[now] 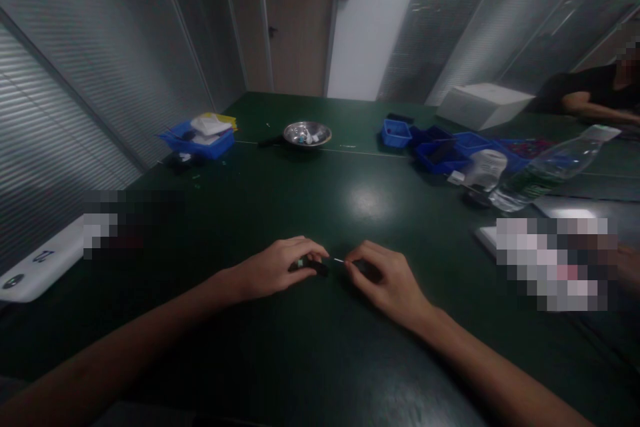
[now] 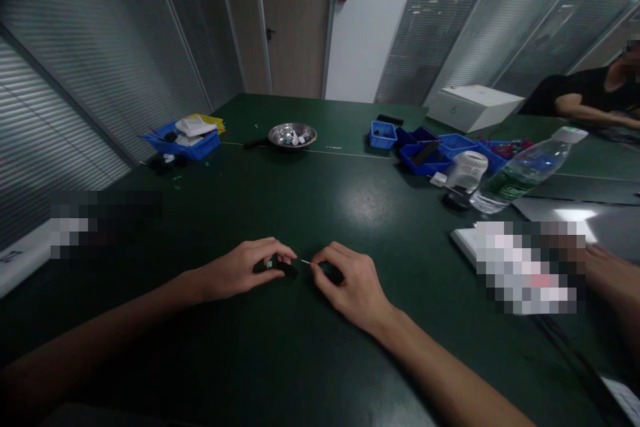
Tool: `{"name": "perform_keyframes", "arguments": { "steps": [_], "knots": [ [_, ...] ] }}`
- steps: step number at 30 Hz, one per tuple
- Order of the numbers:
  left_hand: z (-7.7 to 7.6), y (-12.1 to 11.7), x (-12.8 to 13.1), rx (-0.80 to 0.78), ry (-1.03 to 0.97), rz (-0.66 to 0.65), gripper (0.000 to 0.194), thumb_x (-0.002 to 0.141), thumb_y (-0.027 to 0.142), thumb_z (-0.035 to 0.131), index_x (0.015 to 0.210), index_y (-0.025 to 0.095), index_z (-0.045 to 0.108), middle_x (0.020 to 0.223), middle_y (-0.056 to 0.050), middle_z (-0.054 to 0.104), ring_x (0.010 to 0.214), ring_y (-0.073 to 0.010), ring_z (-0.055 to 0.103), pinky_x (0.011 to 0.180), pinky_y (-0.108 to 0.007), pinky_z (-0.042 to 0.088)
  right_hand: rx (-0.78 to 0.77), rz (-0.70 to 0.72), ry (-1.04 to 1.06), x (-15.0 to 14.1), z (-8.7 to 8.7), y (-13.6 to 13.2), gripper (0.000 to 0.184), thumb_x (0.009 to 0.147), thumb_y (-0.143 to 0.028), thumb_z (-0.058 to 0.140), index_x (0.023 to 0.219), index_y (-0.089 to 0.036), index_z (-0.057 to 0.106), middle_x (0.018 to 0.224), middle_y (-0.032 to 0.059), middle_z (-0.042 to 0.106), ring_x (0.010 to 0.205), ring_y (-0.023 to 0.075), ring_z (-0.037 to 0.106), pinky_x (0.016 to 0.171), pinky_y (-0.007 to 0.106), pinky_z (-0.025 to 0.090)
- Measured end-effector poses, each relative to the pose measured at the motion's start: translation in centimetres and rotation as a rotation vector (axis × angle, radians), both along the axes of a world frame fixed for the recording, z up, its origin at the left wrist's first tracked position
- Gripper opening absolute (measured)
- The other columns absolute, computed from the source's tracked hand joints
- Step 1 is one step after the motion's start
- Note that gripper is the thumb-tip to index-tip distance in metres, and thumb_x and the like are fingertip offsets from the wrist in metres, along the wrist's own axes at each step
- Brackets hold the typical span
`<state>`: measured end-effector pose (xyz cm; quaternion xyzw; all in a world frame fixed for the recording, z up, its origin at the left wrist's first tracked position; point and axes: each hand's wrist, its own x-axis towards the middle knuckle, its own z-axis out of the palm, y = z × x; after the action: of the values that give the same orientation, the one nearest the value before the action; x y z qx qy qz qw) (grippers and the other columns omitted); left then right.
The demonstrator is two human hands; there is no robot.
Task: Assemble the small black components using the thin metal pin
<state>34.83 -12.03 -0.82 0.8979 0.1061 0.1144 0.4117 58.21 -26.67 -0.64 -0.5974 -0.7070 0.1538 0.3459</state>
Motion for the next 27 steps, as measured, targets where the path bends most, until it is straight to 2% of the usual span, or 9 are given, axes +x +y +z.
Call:
{"name": "perform_keyframes", "arguments": {
  "steps": [5, 7, 9, 11, 14, 17, 21, 27],
  "knots": [
    [0.7, 1.6, -0.9, -0.022, 0.027, -0.046, 0.026, 0.1, 0.02, 0.061, 0.124, 0.025, 0.068, 0.12, -0.006, 0.069, 0.111, -0.0205, 0.064, 0.097, -0.035, 0.049, -0.029, 0.004, 0.01, 0.2, 0.2, -0.2, 0.016, 0.1, -0.028, 0.056, 0.097, -0.021, 0.069, 0.091, 0.004, 0.07, 0.075, 0.0165, 0.066, 0.065, 0.027, 0.051],
    [0.6, 3.1, -1.4, 0.007, 0.025, -0.014, 0.023, 0.1, 0.021, 0.059, 0.12, 0.025, 0.07, 0.12, -0.006, 0.069, 0.112, -0.0205, 0.064, 0.099, -0.036, 0.049, -0.041, 0.008, 0.009, 0.2, 0.3, -0.2, 0.017, 0.1, -0.029, 0.055, 0.098, -0.021, 0.07, 0.091, 0.0038, 0.069, 0.074, 0.0161, 0.066, 0.064, 0.027, 0.051],
    [0.3, 5.3, -2.3, 0.069, 0.032, 0.102, 0.023, 0.101, 0.024, 0.058, 0.119, 0.024, 0.071, 0.121, -0.007, 0.069, 0.111, -0.0216, 0.065, 0.097, -0.037, 0.051, -0.039, 0.011, -0.003, 0.2, 0.3, -0.3, 0.017, 0.1, -0.028, 0.055, 0.098, -0.021, 0.07, 0.091, 0.0038, 0.07, 0.075, 0.0161, 0.066, 0.065, 0.028, 0.051],
    [-0.3, 8.2, -3.8, 0.159, 0.045, 0.286, 0.024, 0.099, 0.03, 0.058, 0.119, 0.024, 0.071, 0.121, -0.007, 0.07, 0.108, -0.0233, 0.066, 0.093, -0.039, 0.053, -0.03, 0.013, -0.015, 0.2, 0.3, -0.3, 0.017, 0.1, -0.028, 0.055, 0.098, -0.021, 0.07, 0.091, 0.0041, 0.07, 0.076, 0.0164, 0.066, 0.066, 0.028, 0.051],
    [-1.4, 12.8, -6.7, 0.307, 0.038, 0.55, 0.029, 0.096, 0.037, 0.062, 0.119, 0.022, 0.072, 0.119, -0.009, 0.072, 0.106, -0.0258, 0.067, 0.094, -0.042, 0.054, -0.027, 0.018, -0.021, 0.3, 0.2, -0.3, 0.018, 0.1, -0.028, 0.054, 0.098, -0.021, 0.07, 0.091, 0.0044, 0.07, 0.076, 0.0165, 0.066, 0.066, 0.028, 0.052],
    [-2.2, 16.0, -9.5, 0.399, 0.04, 0.756, 0.032, 0.093, 0.041, 0.063, 0.116, 0.021, 0.073, 0.115, -0.011, 0.073, 0.101, -0.0264, 0.068, 0.091, -0.041, 0.054, -0.035, 0.027, -0.017, 0.3, 0.1, -0.3, 0.018, 0.1, -0.028, 0.054, 0.098, -0.021, 0.07, 0.092, 0.0043, 0.07, 0.076, 0.0163, 0.066, 0.066, 0.028, 0.052],
    [-2.4, 17.4, -11.4, 0.429, 0.042, 0.88, 0.036, 0.092, 0.045, 0.062, 0.115, 0.02, 0.073, 0.113, -0.012, 0.073, 0.101, -0.0276, 0.069, 0.09, -0.04, 0.053, -0.041, 0.029, -0.009, 0.3, 0.1, -0.4, 0.017, 0.1, -0.028, 0.055, 0.098, -0.021, 0.07, 0.093, 0.0039, 0.069, 0.076, 0.0162, 0.065, 0.066, 0.027, 0.051],
    [-2.7, 18.1, -12.1, 0.416, 0.083, 0.899, 0.038, 0.091, 0.043, 0.065, 0.119, 0.018, 0.071, 0.112, -0.013, 0.072, 0.096, -0.0271, 0.069, 0.086, -0.039, 0.055, -0.053, 0.033, -0.016, 0.4, 0.1, -0.5, 0.017, 0.1, -0.028, 0.055, 0.098, -0.021, 0.07, 0.093, 0.0039, 0.069, 0.075, 0.0162, 0.065, 0.066, 0.028, 0.051]
  ]
}}
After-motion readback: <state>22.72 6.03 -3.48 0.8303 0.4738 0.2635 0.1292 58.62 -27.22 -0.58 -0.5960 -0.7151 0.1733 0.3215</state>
